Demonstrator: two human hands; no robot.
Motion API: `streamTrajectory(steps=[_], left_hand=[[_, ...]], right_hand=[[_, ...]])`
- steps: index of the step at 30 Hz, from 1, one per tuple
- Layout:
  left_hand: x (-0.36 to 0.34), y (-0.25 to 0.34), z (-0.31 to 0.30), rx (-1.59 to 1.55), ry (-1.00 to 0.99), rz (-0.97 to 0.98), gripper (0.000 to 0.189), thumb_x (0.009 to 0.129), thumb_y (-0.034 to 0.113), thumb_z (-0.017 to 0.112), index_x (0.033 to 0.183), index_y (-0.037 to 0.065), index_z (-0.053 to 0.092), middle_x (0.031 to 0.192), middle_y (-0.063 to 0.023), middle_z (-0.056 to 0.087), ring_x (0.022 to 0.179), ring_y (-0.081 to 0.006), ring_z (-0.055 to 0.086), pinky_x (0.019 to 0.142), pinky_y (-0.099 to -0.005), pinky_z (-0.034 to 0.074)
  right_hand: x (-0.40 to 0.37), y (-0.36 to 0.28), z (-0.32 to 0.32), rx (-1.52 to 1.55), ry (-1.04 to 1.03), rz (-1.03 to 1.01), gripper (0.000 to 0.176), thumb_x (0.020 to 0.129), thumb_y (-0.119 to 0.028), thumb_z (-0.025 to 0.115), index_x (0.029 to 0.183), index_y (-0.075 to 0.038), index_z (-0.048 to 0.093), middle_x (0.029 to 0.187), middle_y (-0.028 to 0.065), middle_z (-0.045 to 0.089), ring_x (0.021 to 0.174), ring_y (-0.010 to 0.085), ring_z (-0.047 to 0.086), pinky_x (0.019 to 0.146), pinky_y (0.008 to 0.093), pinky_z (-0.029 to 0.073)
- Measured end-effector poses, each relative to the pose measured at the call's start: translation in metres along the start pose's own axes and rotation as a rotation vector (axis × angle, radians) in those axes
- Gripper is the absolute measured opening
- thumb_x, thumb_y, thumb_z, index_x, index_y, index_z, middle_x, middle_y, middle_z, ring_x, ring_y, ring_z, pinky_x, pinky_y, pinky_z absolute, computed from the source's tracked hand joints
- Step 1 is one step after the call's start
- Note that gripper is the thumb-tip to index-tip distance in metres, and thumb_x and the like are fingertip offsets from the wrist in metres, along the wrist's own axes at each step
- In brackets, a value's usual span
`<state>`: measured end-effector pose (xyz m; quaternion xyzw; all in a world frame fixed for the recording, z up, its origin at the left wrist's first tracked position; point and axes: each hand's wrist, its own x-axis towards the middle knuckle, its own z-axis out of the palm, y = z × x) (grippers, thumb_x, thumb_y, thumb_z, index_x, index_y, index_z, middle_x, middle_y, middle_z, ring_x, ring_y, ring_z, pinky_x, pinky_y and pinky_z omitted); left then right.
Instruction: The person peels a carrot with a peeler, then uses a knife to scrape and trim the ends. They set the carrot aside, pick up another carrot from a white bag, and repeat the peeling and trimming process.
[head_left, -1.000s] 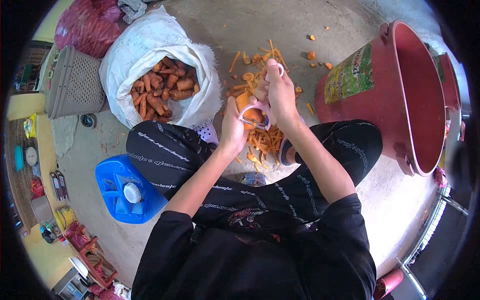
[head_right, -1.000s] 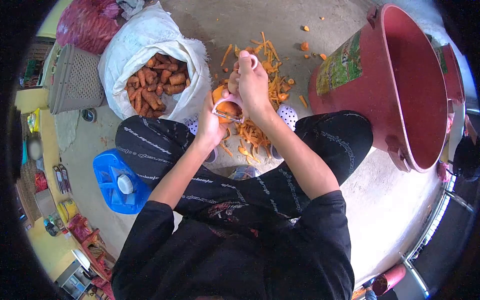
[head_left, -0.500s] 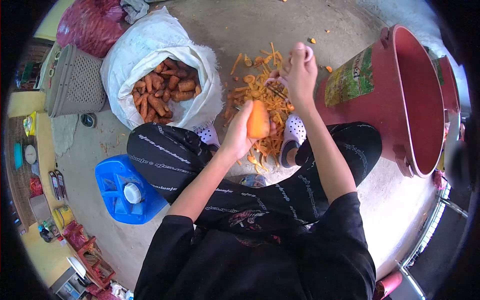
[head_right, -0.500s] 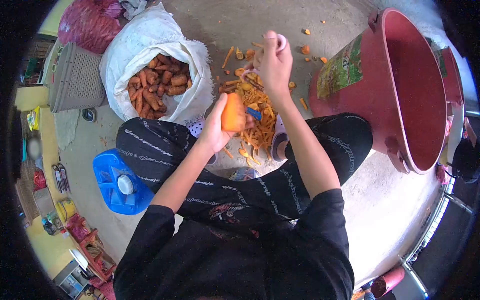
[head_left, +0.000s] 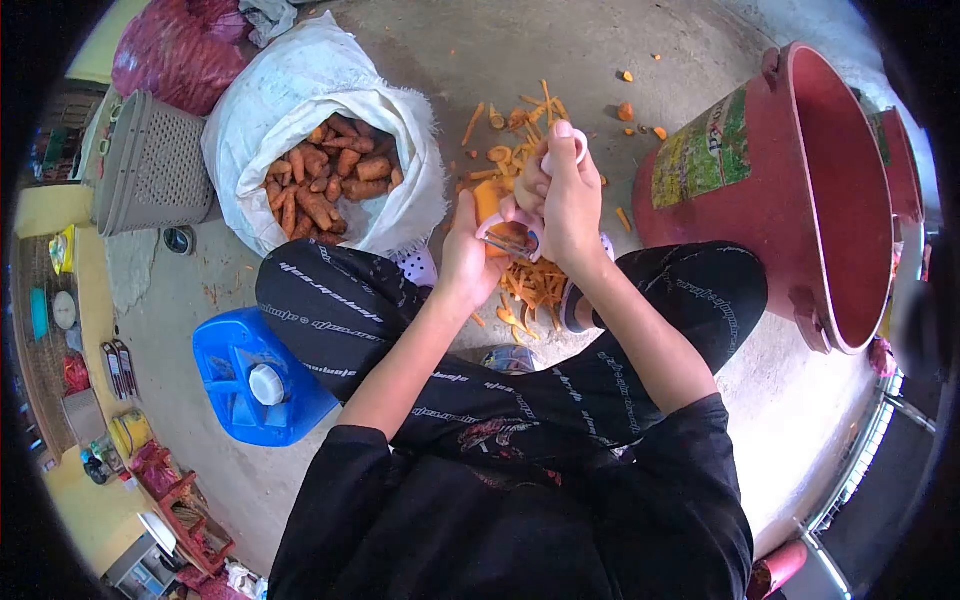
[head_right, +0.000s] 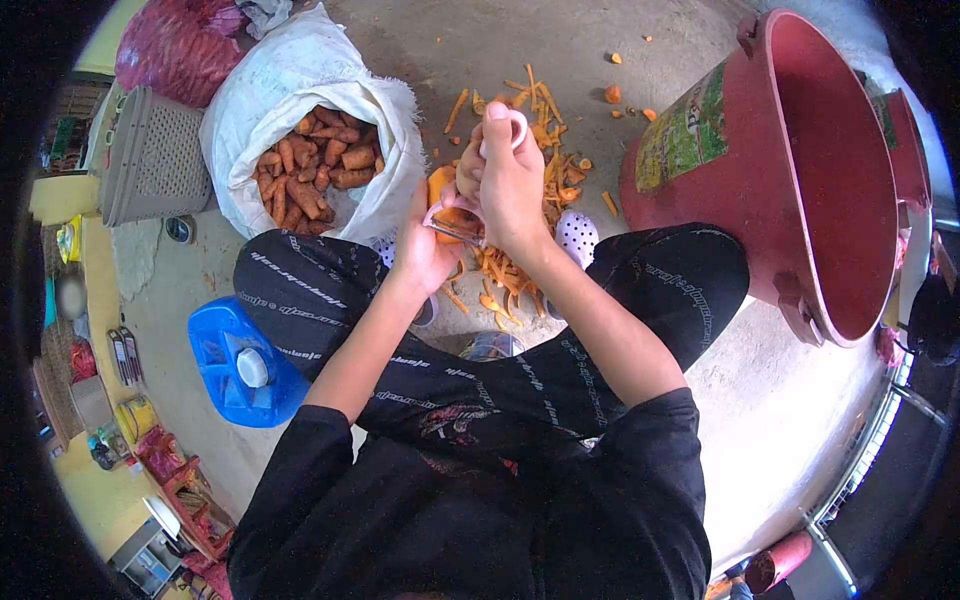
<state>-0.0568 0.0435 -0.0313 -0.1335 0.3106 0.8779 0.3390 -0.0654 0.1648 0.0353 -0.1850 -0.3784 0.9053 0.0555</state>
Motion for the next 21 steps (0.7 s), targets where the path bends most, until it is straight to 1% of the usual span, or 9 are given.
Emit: streamTrajectory(steps=[1,4,7,10,13,16,17,20,21], left_hand=[[-0.001,0.001,0.001,0.013,-0.008,0.005,0.048,0.1,0.046,0.021,0.119,0.009,0.046,0.101,-0.0072,0.058,0.091,-0.0198,0.059,0.076,-0.0385,0.05],[-0.002,-0.001,0.01,0.031,0.075,0.032,0.048,0.101,0.045,0.019,0.117,0.01,0.047,0.099,-0.0068,0.057,0.089,-0.0197,0.059,0.074,-0.0378,0.049],[-0.001,-0.005,0.005,0.064,-0.017,0.089,0.048,0.101,0.045,0.018,0.115,0.01,0.048,0.098,-0.0068,0.057,0.088,-0.0194,0.058,0.073,-0.0377,0.048],[-0.007,-0.003,0.017,0.137,0.09,0.071,0.05,0.101,0.045,0.019,0.109,0.006,0.05,0.092,-0.0083,0.058,0.078,-0.0196,0.06,0.066,-0.0364,0.05],[-0.013,-0.012,0.007,0.334,0.053,0.026,0.049,0.1,0.046,0.023,0.111,0.006,0.049,0.095,-0.0089,0.057,0.079,-0.0206,0.059,0.067,-0.0377,0.052],[-0.013,-0.017,0.009,0.419,0.148,0.04,0.049,0.1,0.046,0.024,0.114,0.004,0.047,0.094,-0.0114,0.058,0.078,-0.0214,0.061,0.064,-0.0363,0.053],[-0.012,-0.017,0.004,0.473,0.13,0.036,0.051,0.1,0.046,0.025,0.114,0.003,0.047,0.095,-0.0123,0.059,0.08,-0.0212,0.062,0.066,-0.0354,0.053],[-0.012,-0.011,0.0,0.455,-0.025,-0.027,0.053,0.1,0.048,0.025,0.115,0.002,0.046,0.093,-0.0119,0.06,0.077,-0.0208,0.063,0.065,-0.0342,0.053],[-0.013,-0.011,0.001,0.443,-0.002,-0.033,0.053,0.1,0.048,0.025,0.116,0.002,0.047,0.093,-0.0117,0.06,0.076,-0.0209,0.063,0.064,-0.0343,0.053]], right_hand=[[0.0,0.001,0.0,-0.006,0.006,-0.009,0.034,0.096,-0.04,0.048,0.083,-0.009,0.04,0.054,-0.0012,0.035,0.037,0.0074,0.033,0.035,0.0271,0.038],[0.0,-0.001,0.003,-0.05,0.044,-0.059,0.033,0.096,-0.039,0.048,0.084,-0.009,0.041,0.055,-0.0011,0.036,0.037,0.0071,0.033,0.035,0.0261,0.038],[0.007,-0.004,0.0,-0.109,0.055,-0.047,0.035,0.096,-0.041,0.046,0.082,-0.011,0.038,0.057,-0.002,0.031,0.041,0.0078,0.031,0.04,0.0297,0.043],[0.018,0.003,-0.008,-0.092,0.07,-0.031,0.032,0.095,-0.039,0.049,0.084,-0.009,0.041,0.056,-0.0017,0.035,0.04,0.0078,0.034,0.037,0.0271,0.042],[0.033,-0.015,-0.008,-0.116,0.094,0.02,0.031,0.096,-0.037,0.048,0.083,-0.011,0.039,0.059,-0.0036,0.031,0.042,0.007,0.03,0.039,0.0298,0.043],[0.034,-0.017,-0.011,-0.146,0.086,0.108,0.029,0.095,-0.036,0.049,0.084,-0.011,0.04,0.06,-0.004,0.03,0.042,0.0067,0.029,0.041,0.0296,0.043],[0.033,-0.017,-0.009,-0.131,0.096,0.139,0.028,0.095,-0.035,0.049,0.085,-0.01,0.041,0.06,-0.0044,0.03,0.042,0.0066,0.029,0.042,0.0288,0.042],[0.046,-0.013,-0.022,-0.079,0.026,0.167,0.029,0.094,-0.035,0.047,0.085,-0.009,0.04,0.059,-0.001,0.035,0.041,0.0088,0.035,0.04,0.0333,0.047],[0.049,-0.01,-0.023,-0.084,0.062,0.167,0.029,0.095,-0.034,0.047,0.084,-0.009,0.039,0.059,-0.0006,0.035,0.041,0.0086,0.036,0.04,0.0326,0.047]])
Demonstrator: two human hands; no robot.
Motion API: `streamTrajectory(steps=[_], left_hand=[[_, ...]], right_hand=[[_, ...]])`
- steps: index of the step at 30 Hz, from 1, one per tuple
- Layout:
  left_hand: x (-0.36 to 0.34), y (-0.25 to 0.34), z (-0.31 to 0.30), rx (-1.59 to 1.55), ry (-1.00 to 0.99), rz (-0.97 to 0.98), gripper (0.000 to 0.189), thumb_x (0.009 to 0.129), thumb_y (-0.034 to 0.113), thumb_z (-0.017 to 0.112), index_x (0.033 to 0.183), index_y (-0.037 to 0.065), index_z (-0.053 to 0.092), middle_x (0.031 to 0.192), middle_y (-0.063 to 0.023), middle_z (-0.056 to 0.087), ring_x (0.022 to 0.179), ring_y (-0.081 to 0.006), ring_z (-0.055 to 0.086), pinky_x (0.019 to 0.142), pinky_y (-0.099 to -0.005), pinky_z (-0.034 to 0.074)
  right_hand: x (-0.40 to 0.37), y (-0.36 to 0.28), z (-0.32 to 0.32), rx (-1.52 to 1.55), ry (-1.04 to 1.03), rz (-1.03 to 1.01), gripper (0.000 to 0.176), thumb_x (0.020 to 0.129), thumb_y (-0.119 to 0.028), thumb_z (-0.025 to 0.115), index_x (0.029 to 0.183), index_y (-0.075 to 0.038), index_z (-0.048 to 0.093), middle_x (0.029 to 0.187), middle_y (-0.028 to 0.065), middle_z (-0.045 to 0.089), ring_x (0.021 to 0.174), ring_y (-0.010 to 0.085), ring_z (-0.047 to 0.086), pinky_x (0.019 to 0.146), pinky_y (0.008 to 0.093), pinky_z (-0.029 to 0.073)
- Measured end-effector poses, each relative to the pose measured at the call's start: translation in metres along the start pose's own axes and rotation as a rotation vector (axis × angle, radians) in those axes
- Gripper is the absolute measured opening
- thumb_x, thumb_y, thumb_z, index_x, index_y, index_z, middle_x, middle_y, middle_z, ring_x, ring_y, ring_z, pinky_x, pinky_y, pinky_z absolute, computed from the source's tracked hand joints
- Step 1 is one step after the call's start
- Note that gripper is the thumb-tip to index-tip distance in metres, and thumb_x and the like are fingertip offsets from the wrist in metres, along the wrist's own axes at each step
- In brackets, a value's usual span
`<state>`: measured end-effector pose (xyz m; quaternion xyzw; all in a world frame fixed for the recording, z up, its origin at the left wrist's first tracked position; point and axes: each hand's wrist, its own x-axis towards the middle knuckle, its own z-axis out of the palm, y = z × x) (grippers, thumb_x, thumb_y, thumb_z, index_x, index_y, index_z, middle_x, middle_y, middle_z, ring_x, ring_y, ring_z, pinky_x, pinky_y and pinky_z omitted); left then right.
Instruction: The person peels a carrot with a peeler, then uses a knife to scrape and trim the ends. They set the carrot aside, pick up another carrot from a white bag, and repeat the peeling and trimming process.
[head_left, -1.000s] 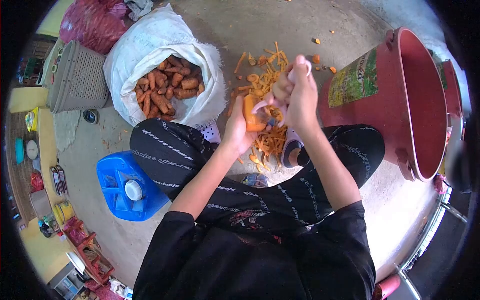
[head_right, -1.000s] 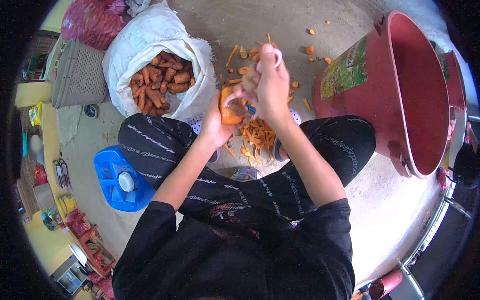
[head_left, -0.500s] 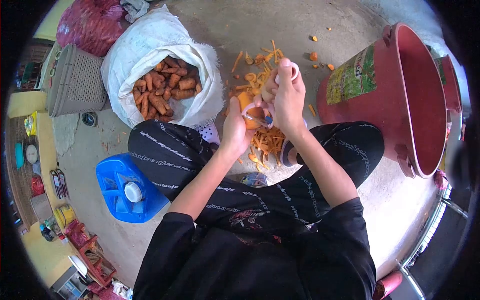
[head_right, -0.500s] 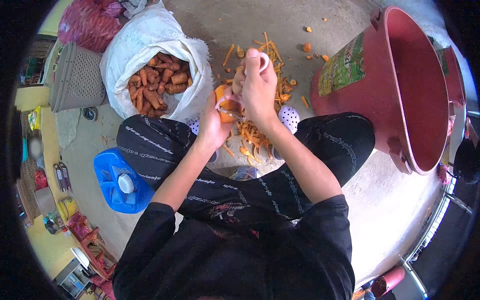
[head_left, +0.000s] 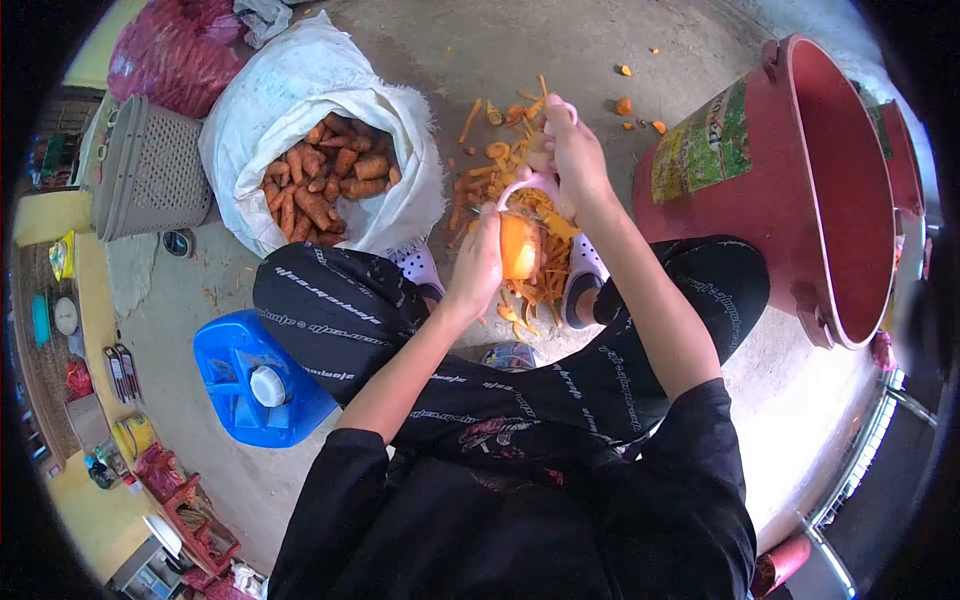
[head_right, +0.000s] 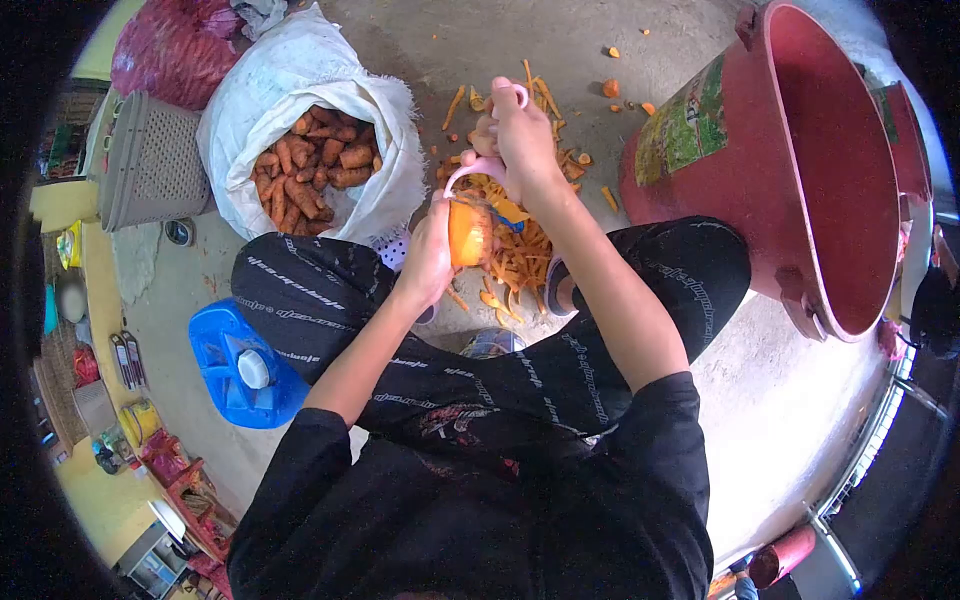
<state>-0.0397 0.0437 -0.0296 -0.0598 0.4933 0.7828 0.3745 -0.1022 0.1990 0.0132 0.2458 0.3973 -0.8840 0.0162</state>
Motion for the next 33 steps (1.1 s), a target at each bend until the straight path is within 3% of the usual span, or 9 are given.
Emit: streamTrajectory(steps=[2,5,6,12,18,21,28,31,33], left_hand=[[-0.002,0.003,0.004,-0.021,0.038,-0.014,0.054,0.1,0.048,0.025,0.116,0.002,0.047,0.093,-0.0114,0.06,0.075,-0.0211,0.063,0.062,-0.0344,0.053],[-0.004,0.004,0.005,0.092,-0.047,0.055,0.055,0.099,0.051,0.026,0.115,0.003,0.048,0.092,-0.0108,0.06,0.077,-0.0215,0.063,0.06,-0.0357,0.053],[-0.005,0.01,0.009,0.045,-0.068,0.053,0.056,0.098,0.053,0.028,0.115,0.003,0.049,0.094,-0.0112,0.06,0.078,-0.0214,0.063,0.064,-0.0367,0.053],[0.005,0.009,0.003,-0.17,0.018,0.025,0.053,0.097,0.052,0.035,0.116,0.005,0.049,0.099,-0.0111,0.059,0.086,-0.022,0.061,0.074,-0.0389,0.053],[0.008,0.012,0.0,-0.334,0.028,-0.077,0.046,0.096,0.051,0.039,0.116,0.011,0.049,0.101,-0.0081,0.058,0.092,-0.0198,0.059,0.08,-0.0398,0.051],[0.012,0.009,-0.008,-0.349,-0.012,-0.068,0.046,0.096,0.052,0.037,0.117,0.013,0.049,0.101,-0.0074,0.058,0.092,-0.019,0.059,0.081,-0.0383,0.05],[0.006,0.013,0.0,-0.415,0.054,-0.063,0.052,0.097,0.055,0.029,0.117,0.011,0.05,0.101,-0.0066,0.058,0.093,-0.019,0.057,0.081,-0.0388,0.047],[0.005,0.014,-0.002,-0.449,0.063,-0.103,0.045,0.095,0.052,0.039,0.111,0.014,0.055,0.104,-0.0037,0.061,0.095,-0.0164,0.06,0.079,-0.0346,0.05],[0.004,0.016,0.0,-0.454,0.035,-0.072,0.042,0.095,0.052,0.037,0.106,0.015,0.055,0.103,-0.0035,0.061,0.094,-0.0167,0.06,0.078,-0.0347,0.049]], right_hand=[[0.009,0.003,0.0,-0.002,0.068,-0.004,0.029,0.096,-0.033,0.046,0.083,-0.009,0.038,0.059,0.0,0.036,0.042,0.0083,0.038,0.039,0.0313,0.047],[0.043,0.006,-0.026,-0.263,0.116,-0.325,0.029,0.097,-0.032,0.046,0.082,-0.009,0.039,0.059,0.0005,0.04,0.044,0.0074,0.041,0.038,0.0286,0.047],[0.044,0.001,-0.028,-0.234,0.041,-0.349,0.03,0.097,-0.034,0.046,0.085,-0.007,0.042,0.06,0.0,0.043,0.048,0.0076,0.048,0.04,0.026,0.047],[0.011,-0.012,-0.002,-0.675,-0.03,-0.626,0.037,0.096,-0.04,0.046,0.093,-0.004,0.043,0.062,0.0024,0.045,0.052,0.0109,0.054,0.049,0.0261,0.05],[-0.02,-0.014,0.012,-0.134,-0.145,-0.392,0.039,0.096,-0.045,0.044,0.097,-0.006,0.041,0.06,0.0022,0.04,0.043,0.0112,0.044,0.048,0.0304,0.047],[-0.032,-0.016,0.012,0.019,-0.167,-0.19,0.033,0.098,-0.042,0.04,0.093,-0.01,0.041,0.058,-0.0016,0.03,0.042,0.0095,0.029,0.045,0.0311,0.042],[-0.054,0.004,0.027,0.045,-0.169,-0.093,0.041,0.096,-0.051,0.04,0.087,-0.01,0.039,0.056,-0.003,0.024,0.041,0.0078,0.022,0.041,0.0291,0.036],[-0.051,0.007,0.026,0.123,-0.163,-0.063,0.039,0.096,-0.048,0.042,0.086,-0.01,0.04,0.051,-0.0006,0.027,0.037,0.0094,0.024,0.038,0.0314,0.037],[-0.05,0.007,0.026,0.137,-0.151,-0.057,0.039,0.096,-0.048,0.042,0.086,-0.01,0.04,0.051,-0.0007,0.027,0.037,0.0091,0.025,0.038,0.0312,0.037]])
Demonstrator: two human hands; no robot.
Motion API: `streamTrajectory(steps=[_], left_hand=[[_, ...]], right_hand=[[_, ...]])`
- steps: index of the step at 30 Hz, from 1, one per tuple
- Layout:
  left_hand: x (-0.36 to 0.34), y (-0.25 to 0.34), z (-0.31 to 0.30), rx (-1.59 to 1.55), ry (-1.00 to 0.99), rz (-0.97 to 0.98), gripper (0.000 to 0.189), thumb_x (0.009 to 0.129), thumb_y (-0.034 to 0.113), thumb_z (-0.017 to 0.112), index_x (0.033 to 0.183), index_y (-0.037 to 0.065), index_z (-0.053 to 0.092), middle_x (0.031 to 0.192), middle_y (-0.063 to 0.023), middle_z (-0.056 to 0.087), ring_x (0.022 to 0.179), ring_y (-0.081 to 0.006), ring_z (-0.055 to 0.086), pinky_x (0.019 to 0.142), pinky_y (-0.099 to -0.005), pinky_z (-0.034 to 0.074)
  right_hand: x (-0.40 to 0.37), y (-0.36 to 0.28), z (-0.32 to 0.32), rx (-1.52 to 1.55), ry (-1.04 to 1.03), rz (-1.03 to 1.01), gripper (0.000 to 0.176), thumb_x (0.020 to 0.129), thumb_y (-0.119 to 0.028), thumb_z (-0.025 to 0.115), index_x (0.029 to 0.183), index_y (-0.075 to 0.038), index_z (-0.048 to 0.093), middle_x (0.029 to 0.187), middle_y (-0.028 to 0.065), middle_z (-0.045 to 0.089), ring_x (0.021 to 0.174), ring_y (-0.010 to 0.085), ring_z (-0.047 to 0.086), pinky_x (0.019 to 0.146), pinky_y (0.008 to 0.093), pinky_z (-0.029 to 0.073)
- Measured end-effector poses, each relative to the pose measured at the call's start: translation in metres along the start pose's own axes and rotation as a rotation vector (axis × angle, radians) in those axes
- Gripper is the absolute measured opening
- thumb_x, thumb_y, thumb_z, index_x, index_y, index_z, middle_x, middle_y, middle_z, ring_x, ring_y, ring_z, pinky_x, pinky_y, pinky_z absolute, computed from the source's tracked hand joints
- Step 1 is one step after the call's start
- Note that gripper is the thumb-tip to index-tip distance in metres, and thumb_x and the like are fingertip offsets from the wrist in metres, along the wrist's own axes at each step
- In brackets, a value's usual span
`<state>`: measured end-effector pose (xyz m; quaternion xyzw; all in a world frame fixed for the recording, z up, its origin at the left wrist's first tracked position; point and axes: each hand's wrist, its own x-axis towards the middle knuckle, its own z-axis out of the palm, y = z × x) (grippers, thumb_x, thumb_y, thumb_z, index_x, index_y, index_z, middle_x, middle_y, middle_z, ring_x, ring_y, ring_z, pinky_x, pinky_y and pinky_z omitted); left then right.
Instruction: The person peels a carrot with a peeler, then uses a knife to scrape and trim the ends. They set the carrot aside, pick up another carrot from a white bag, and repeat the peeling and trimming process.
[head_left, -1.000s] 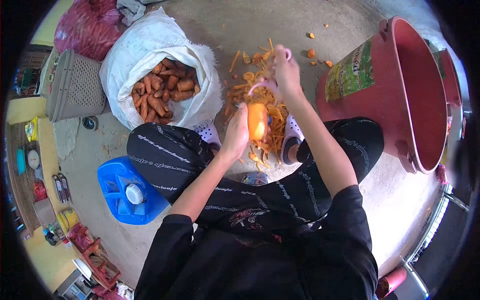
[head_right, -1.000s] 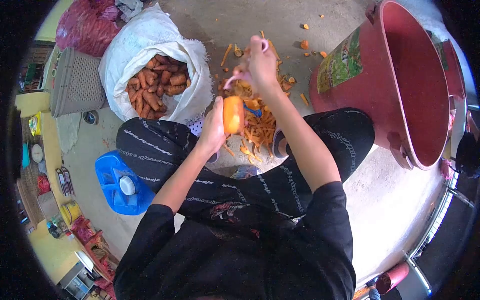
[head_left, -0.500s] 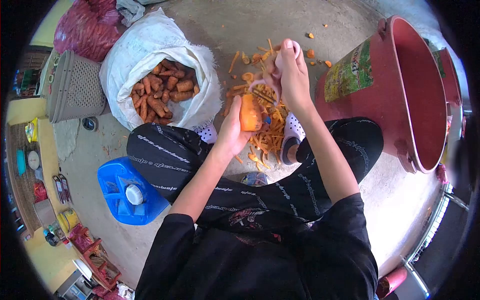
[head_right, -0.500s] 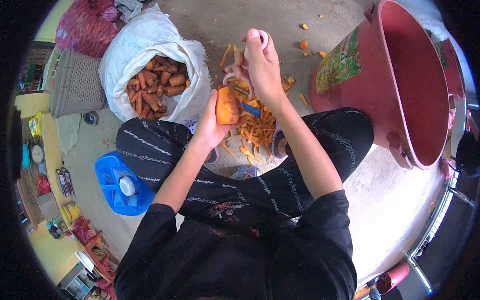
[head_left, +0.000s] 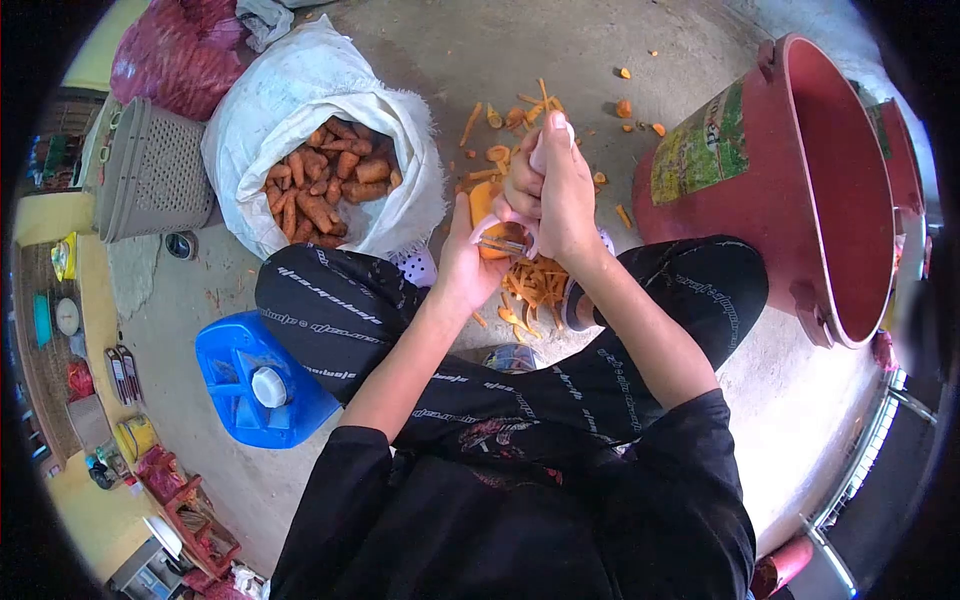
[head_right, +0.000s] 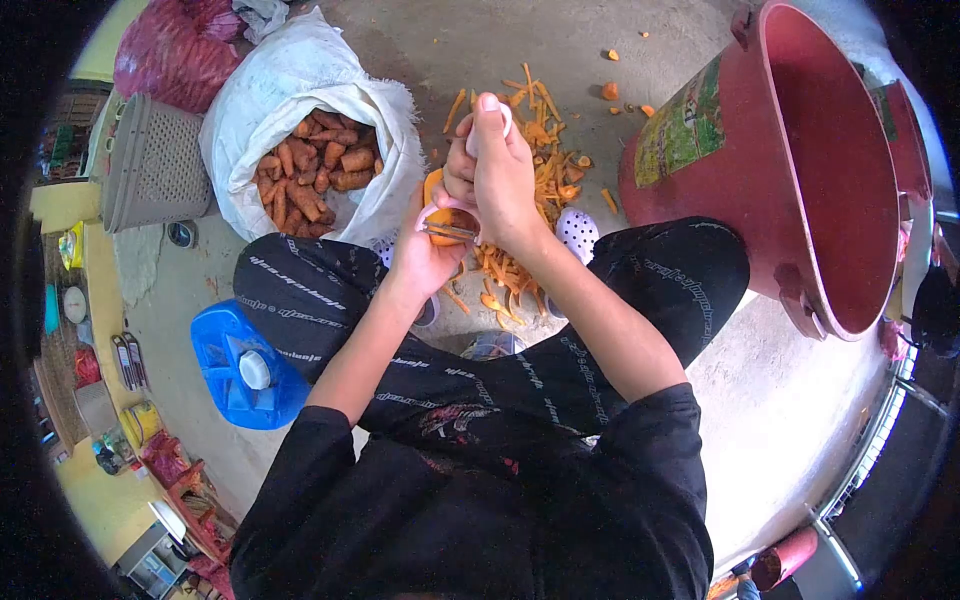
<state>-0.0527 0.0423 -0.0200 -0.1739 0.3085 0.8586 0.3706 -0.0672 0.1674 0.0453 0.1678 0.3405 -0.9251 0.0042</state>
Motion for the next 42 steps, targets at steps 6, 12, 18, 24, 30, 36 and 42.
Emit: streamTrajectory(steps=[6,12,18,24,30,36,42], left_hand=[[0.002,-0.004,0.0,-0.009,-0.046,0.061,0.036,0.097,0.048,0.034,0.091,0.017,0.051,0.098,-0.002,0.06,0.091,-0.0171,0.059,0.076,-0.0347,0.049],[0.004,-0.007,-0.007,0.01,-0.037,0.077,0.049,0.099,0.05,0.024,0.104,0.012,0.054,0.102,-0.0071,0.059,0.096,-0.0207,0.058,0.08,-0.0394,0.049],[0.003,-0.005,0.0,0.08,0.009,0.12,0.043,0.098,0.047,0.029,0.101,0.013,0.054,0.096,-0.0051,0.058,0.085,-0.0185,0.059,0.072,-0.037,0.049],[0.005,-0.005,-0.006,0.153,-0.019,0.105,0.033,0.097,0.046,0.036,0.104,0.019,0.052,0.096,-0.0021,0.06,0.083,-0.0182,0.06,0.068,-0.0343,0.047],[0.0,-0.004,0.004,0.226,0.021,0.089,0.049,0.098,0.051,0.029,0.111,0.009,0.05,0.09,-0.0065,0.059,0.074,-0.0172,0.06,0.058,-0.0318,0.049],[-0.005,-0.01,-0.008,0.288,-0.115,-0.005,0.052,0.098,0.05,0.031,0.116,0.006,0.05,0.089,-0.0088,0.059,0.077,-0.0216,0.061,0.059,-0.0356,0.05],[-0.003,0.005,0.011,0.14,0.003,0.056,0.051,0.098,0.049,0.032,0.115,0.005,0.051,0.091,-0.0111,0.06,0.08,-0.0228,0.062,0.067,-0.0365,0.051]], right_hand=[[0.004,0.005,-0.005,-0.037,0.059,-0.042,0.04,0.095,-0.048,0.044,0.086,-0.009,0.04,0.052,-0.0006,0.03,0.037,0.0088,0.026,0.037,0.0298,0.036],[0.014,0.01,-0.009,-0.085,0.033,0.001,0.038,0.096,-0.044,0.046,0.085,-0.008,0.041,0.054,-0.0007,0.033,0.037,0.0093,0.028,0.036,0.0295,0.037],[0.023,0.011,-0.009,-0.137,0.075,0.043,0.034,0.096,-0.039,0.047,0.084,-0.008,0.042,0.055,-0.0014,0.034,0.041,0.0075,0.03,0.037,0.0248,0.028],[0.031,0.007,-0.015,-0.156,0.057,0.108,0.032,0.096,-0.038,0.045,0.084,-0.009,0.041,0.059,-0.0053,0.028,0.042,0.005,0.024,0.039,0.0266,0.038],[0.039,0.01,-0.027,-0.084,0.041,0.153,0.03,0.097,-0.035,0.046,0.085,-0.007,0.041,0.057,-0.0025,0.034,0.041,0.0058,0.027,0.037,0.0231,0.027],[0.085,0.006,-0.066,-0.221,0.141,-0.045,0.028,0.096,-0.035,0.045,0.086,-0.009,0.04,0.056,-0.0031,0.034,0.039,0.0077,0.032,0.041,0.0315,0.044],[0.091,0.018,-0.078,-1.362,0.127,-0.644,0.026,0.096,-0.034,0.048,0.092,-0.009,0.044,0.058,-0.0007,0.04,0.046,0.013,0.047,0.05,0.0334,0.05]])
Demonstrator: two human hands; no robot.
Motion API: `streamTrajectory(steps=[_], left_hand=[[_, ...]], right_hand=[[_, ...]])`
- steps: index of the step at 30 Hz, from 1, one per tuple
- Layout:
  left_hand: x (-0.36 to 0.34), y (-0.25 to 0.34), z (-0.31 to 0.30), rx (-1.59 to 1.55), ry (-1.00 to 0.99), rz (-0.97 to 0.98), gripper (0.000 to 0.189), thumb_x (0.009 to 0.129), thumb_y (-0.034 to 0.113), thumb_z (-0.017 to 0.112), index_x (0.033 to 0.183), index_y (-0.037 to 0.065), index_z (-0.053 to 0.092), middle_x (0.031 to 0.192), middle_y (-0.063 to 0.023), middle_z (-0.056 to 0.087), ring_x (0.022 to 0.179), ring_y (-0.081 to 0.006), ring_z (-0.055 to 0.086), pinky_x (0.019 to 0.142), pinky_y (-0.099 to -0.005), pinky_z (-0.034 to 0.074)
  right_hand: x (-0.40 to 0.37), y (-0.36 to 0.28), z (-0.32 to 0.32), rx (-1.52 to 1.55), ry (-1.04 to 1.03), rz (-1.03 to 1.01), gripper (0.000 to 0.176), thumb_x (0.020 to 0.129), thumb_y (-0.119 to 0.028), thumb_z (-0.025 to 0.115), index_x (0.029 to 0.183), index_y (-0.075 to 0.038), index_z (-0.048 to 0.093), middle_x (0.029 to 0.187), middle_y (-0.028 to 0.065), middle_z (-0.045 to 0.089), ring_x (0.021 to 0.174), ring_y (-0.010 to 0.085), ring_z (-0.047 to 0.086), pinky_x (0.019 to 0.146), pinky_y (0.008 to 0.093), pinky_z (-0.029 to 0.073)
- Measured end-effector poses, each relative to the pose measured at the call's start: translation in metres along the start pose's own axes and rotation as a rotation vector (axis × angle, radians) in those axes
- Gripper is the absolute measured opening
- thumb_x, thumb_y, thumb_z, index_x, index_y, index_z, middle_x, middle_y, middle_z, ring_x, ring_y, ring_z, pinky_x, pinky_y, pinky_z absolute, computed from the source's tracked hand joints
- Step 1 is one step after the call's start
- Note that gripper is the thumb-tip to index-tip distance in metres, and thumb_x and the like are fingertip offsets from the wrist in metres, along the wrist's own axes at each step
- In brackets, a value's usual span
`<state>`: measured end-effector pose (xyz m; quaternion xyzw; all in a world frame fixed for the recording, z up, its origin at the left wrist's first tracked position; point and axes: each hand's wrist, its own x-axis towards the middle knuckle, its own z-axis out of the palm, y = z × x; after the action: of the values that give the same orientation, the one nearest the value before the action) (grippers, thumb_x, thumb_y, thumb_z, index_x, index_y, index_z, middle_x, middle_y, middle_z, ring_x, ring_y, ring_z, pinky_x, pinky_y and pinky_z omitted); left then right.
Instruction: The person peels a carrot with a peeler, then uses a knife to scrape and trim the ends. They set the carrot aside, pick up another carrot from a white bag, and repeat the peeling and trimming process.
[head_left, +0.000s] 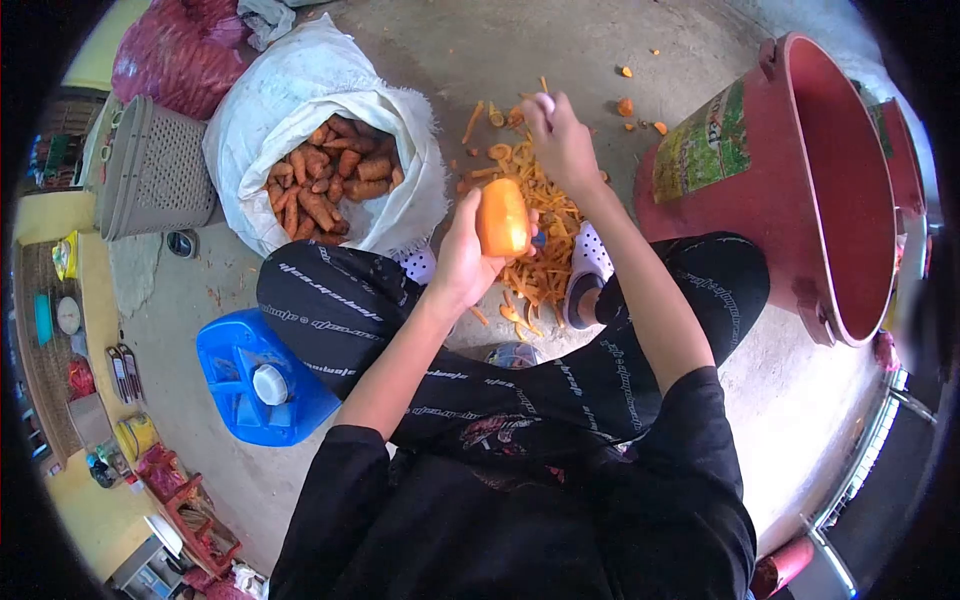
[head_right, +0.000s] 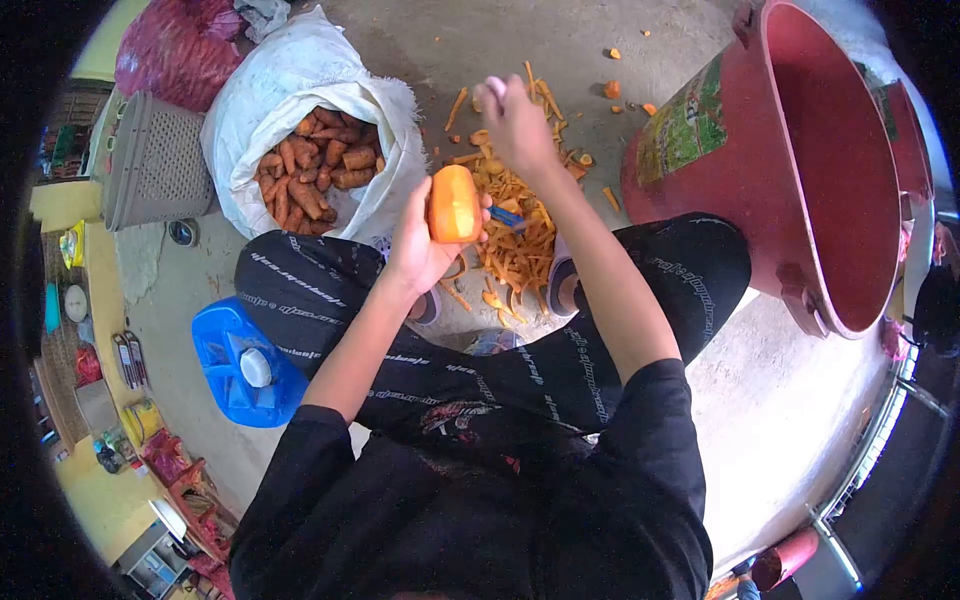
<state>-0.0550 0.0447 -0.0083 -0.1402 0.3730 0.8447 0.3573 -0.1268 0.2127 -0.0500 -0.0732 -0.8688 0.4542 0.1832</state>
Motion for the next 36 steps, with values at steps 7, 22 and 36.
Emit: streamTrajectory(steps=[7,22,36], left_hand=[[0.007,-0.007,-0.017,-0.045,-0.091,-0.06,0.042,0.096,0.046,0.039,0.113,0.009,0.051,0.094,-0.0098,0.062,0.081,-0.0227,0.062,0.067,-0.0354,0.052],[0.0,-0.006,-0.01,0.112,-0.153,0.011,0.048,0.097,0.049,0.033,0.114,0.008,0.051,0.094,-0.008,0.06,0.076,-0.0223,0.062,0.058,-0.0333,0.05],[0.008,-0.011,-0.011,-0.049,-0.03,-0.006,0.049,0.096,0.046,0.043,0.115,0.001,0.048,0.1,-0.0115,0.058,0.088,-0.0206,0.06,0.081,-0.0368,0.048]], right_hand=[[-0.01,-0.095,-0.051,1.179,-0.016,0.38,0.031,0.097,-0.037,0.045,0.093,-0.006,0.04,0.058,0.0007,0.037,0.039,0.0091,0.037,0.043,0.0318,0.049],[-0.004,-0.07,-0.032,1.124,0.068,0.469,0.025,0.096,-0.03,0.049,0.087,-0.007,0.044,0.059,-0.0014,0.039,0.044,0.0075,0.037,0.04,0.0261,0.039],[0.01,-0.013,-0.022,-0.034,-0.255,-0.209,0.035,0.092,-0.037,0.054,0.098,-0.002,0.047,0.073,0.0206,0.059,0.067,0.0371,0.059,0.059,0.0434,0.046]])
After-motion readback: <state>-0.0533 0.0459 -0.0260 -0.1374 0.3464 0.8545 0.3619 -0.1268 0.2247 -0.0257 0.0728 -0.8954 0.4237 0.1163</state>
